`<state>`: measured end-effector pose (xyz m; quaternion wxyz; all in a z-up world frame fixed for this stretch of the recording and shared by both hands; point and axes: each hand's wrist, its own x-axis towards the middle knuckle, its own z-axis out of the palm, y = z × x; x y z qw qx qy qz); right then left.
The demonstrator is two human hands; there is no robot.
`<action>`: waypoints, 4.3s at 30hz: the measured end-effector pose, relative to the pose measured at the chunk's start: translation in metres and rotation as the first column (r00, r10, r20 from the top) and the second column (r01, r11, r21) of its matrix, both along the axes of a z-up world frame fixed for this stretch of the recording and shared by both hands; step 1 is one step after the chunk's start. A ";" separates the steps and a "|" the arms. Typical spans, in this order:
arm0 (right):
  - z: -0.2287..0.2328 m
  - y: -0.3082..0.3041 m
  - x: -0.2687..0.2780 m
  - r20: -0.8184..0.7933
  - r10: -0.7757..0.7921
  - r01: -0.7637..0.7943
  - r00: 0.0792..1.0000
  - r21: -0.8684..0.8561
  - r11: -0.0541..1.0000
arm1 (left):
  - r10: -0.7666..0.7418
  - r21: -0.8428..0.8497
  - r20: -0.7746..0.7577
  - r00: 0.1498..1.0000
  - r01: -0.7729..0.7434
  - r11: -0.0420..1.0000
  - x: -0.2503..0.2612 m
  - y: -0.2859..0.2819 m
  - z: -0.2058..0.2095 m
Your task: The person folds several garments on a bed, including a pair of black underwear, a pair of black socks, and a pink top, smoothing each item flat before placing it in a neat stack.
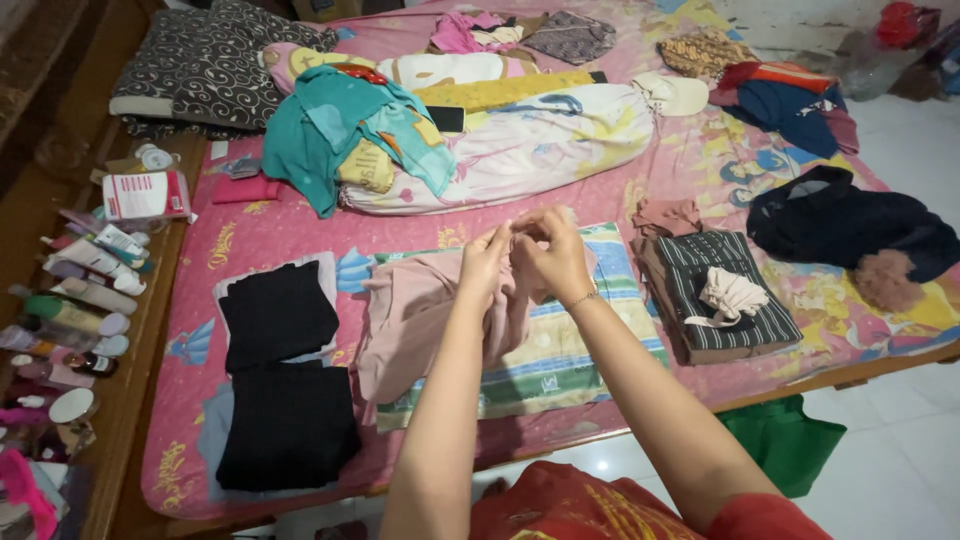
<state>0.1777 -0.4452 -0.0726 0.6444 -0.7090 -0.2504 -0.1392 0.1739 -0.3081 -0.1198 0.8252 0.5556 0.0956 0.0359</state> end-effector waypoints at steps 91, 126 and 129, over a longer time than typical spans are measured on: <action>0.022 0.010 0.036 -0.336 0.389 -0.419 0.858 -0.020 0.908 | -0.061 -0.384 0.149 0.987 0.115 0.916 -0.018 0.054 0.012; 0.058 0.004 0.033 -0.312 0.469 -0.524 0.826 -0.119 0.844 | -0.001 0.377 0.569 0.822 -0.260 0.889 -0.020 0.046 0.046; 0.056 0.002 0.036 -0.351 0.490 -0.536 0.798 -0.042 0.843 | 0.098 0.264 0.561 0.822 -0.289 0.920 -0.014 0.046 0.042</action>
